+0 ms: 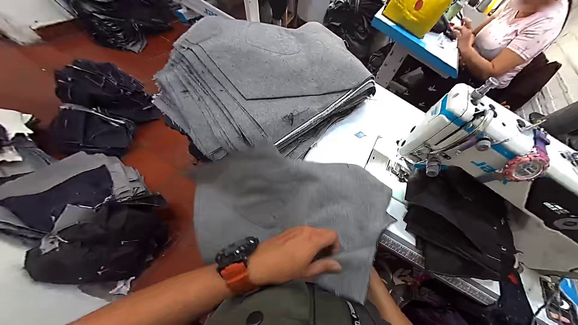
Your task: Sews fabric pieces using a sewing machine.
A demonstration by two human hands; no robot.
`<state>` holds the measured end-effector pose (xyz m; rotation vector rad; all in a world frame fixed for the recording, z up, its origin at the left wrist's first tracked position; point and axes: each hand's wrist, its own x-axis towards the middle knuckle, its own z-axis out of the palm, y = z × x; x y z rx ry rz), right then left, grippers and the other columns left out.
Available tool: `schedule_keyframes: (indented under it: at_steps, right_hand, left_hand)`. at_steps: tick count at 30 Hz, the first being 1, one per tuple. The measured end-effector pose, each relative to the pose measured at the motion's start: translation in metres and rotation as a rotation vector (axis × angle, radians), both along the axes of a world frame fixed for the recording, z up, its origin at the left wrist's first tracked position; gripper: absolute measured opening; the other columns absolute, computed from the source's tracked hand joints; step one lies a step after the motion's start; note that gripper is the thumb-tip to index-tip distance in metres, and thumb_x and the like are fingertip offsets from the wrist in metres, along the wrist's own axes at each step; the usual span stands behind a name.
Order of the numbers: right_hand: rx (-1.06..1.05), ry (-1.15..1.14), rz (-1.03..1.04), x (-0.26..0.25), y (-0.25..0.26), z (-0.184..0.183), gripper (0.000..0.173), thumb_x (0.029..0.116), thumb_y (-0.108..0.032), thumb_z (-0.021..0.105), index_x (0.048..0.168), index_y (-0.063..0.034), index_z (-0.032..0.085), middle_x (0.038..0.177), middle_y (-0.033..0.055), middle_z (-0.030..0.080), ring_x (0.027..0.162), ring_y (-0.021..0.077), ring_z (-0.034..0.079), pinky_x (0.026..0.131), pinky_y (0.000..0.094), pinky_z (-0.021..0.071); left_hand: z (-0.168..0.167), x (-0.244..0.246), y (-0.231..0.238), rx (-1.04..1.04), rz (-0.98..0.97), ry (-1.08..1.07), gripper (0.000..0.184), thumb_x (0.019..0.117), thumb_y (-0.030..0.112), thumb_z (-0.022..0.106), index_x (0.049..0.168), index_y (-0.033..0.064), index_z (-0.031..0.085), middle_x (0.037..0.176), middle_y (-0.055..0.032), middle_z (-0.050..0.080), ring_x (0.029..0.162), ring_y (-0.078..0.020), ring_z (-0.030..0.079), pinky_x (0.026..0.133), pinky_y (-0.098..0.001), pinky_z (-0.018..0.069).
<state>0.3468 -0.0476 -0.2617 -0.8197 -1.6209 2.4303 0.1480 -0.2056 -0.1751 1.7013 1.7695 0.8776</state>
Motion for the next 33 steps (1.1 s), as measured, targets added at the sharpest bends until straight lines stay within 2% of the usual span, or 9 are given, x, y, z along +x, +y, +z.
schedule_keyframes:
  at_steps: [4, 7, 9, 11, 14, 20, 22, 28, 33]
  right_hand:
    - [-0.215, -0.235, -0.226, -0.037, -0.024, 0.087, 0.037, 0.1087, -0.002, 0.017, 0.106, -0.0055, 0.055, 0.078, -0.0037, 0.07, 0.069, -0.0055, 0.064, 0.065, 0.0124, 0.0533]
    - [-0.247, -0.046, -0.225, -0.05, -0.017, 0.082, 0.019, 0.1069, -0.006, 0.035, 0.103, -0.0084, 0.053, 0.075, -0.0048, 0.069, 0.069, -0.0001, 0.067, 0.065, 0.0186, 0.0573]
    - [0.134, 0.209, -0.204, -0.04, 0.001, 0.065, 0.027, 0.0849, -0.007, 0.07, 0.11, -0.0125, 0.062, 0.09, -0.0084, 0.076, 0.083, -0.0007, 0.072, 0.076, 0.0204, 0.0607]
    - [0.871, 0.199, -0.245, -0.022, 0.027, 0.063, 0.038, 0.0843, -0.013, 0.075, 0.12, -0.0096, 0.062, 0.104, -0.0108, 0.073, 0.096, -0.0044, 0.068, 0.086, 0.018, 0.0581]
    - [1.606, 0.059, -0.272, 0.008, 0.05, 0.024, 0.025, 0.0808, -0.013, 0.07, 0.098, 0.0058, 0.066, 0.084, 0.0164, 0.072, 0.077, 0.0213, 0.071, 0.071, 0.0378, 0.059]
    - [0.815, -0.255, 0.157, 0.009, 0.012, -0.028, 0.037, 0.0932, -0.02, 0.071, 0.121, 0.0034, 0.065, 0.105, 0.0134, 0.073, 0.098, 0.0194, 0.072, 0.091, 0.041, 0.0583]
    - [0.544, -0.368, 0.131, -0.009, 0.018, -0.044, 0.037, 0.0928, -0.021, 0.074, 0.122, -0.0009, 0.065, 0.106, 0.01, 0.073, 0.099, 0.0149, 0.07, 0.092, 0.0384, 0.0581]
    - [0.519, -0.62, -0.073, -0.037, 0.019, -0.086, 0.064, 0.0989, -0.033, 0.069, 0.149, 0.0008, 0.046, 0.146, 0.0254, 0.053, 0.137, 0.0339, 0.051, 0.114, 0.0523, 0.0398]
    - [0.837, -0.769, 0.058, -0.057, 0.039, -0.075, 0.051, 0.1067, -0.033, 0.056, 0.142, 0.0043, 0.055, 0.147, 0.0263, 0.053, 0.144, 0.0362, 0.045, 0.121, 0.0533, 0.0315]
  left_hand:
    - [-0.032, -0.085, 0.011, 0.205, 0.139, 0.236, 0.05, 0.0908, 0.041, 0.075, 0.125, 0.0055, 0.068, 0.13, -0.014, 0.067, 0.128, -0.0304, 0.06, 0.11, -0.0523, 0.0471]
    - [-0.076, -0.129, 0.012, 0.399, 0.252, 0.422, 0.047, 0.0856, 0.032, 0.081, 0.122, 0.0051, 0.07, 0.124, -0.017, 0.068, 0.123, -0.0362, 0.062, 0.107, -0.0557, 0.0476]
    - [-0.092, -0.122, 0.009, 0.5, 0.381, 0.507, 0.04, 0.0882, 0.035, 0.078, 0.116, 0.0064, 0.072, 0.111, -0.0167, 0.072, 0.112, -0.037, 0.066, 0.1, -0.0564, 0.0508]
    - [-0.099, -0.111, -0.003, 0.479, 0.44, 0.528, 0.022, 0.0882, 0.023, 0.075, 0.102, 0.0053, 0.075, 0.096, -0.0153, 0.074, 0.1, -0.0372, 0.068, 0.09, -0.0568, 0.0507]
    - [-0.09, -0.105, -0.049, 0.185, 0.269, 0.314, 0.013, 0.0884, 0.015, 0.076, 0.092, 0.0035, 0.071, 0.089, -0.0105, 0.07, 0.086, -0.0269, 0.069, 0.08, -0.0482, 0.0574]
    - [0.001, -0.169, -0.128, -0.269, 0.117, -0.135, 0.008, 0.0872, 0.028, 0.076, 0.089, 0.02, 0.075, 0.076, 0.0105, 0.071, 0.066, -0.0001, 0.065, 0.06, -0.0214, 0.0565]
    - [0.006, -0.197, -0.116, -0.427, 0.162, 0.009, 0.01, 0.0864, 0.023, 0.082, 0.086, 0.0146, 0.076, 0.07, 0.0036, 0.069, 0.063, -0.0089, 0.064, 0.059, -0.0334, 0.0545]
    - [-0.097, -0.215, -0.045, -0.787, 0.491, 0.336, 0.034, 0.1018, 0.018, 0.065, 0.112, -0.0138, 0.068, 0.117, -0.0371, 0.065, 0.118, -0.0544, 0.06, 0.103, -0.0692, 0.0398]
    - [-0.102, -0.167, -0.015, -0.962, 0.787, 0.137, 0.045, 0.109, 0.017, 0.049, 0.143, -0.0121, 0.048, 0.151, -0.0327, 0.046, 0.145, -0.0448, 0.04, 0.12, -0.0583, 0.0287]
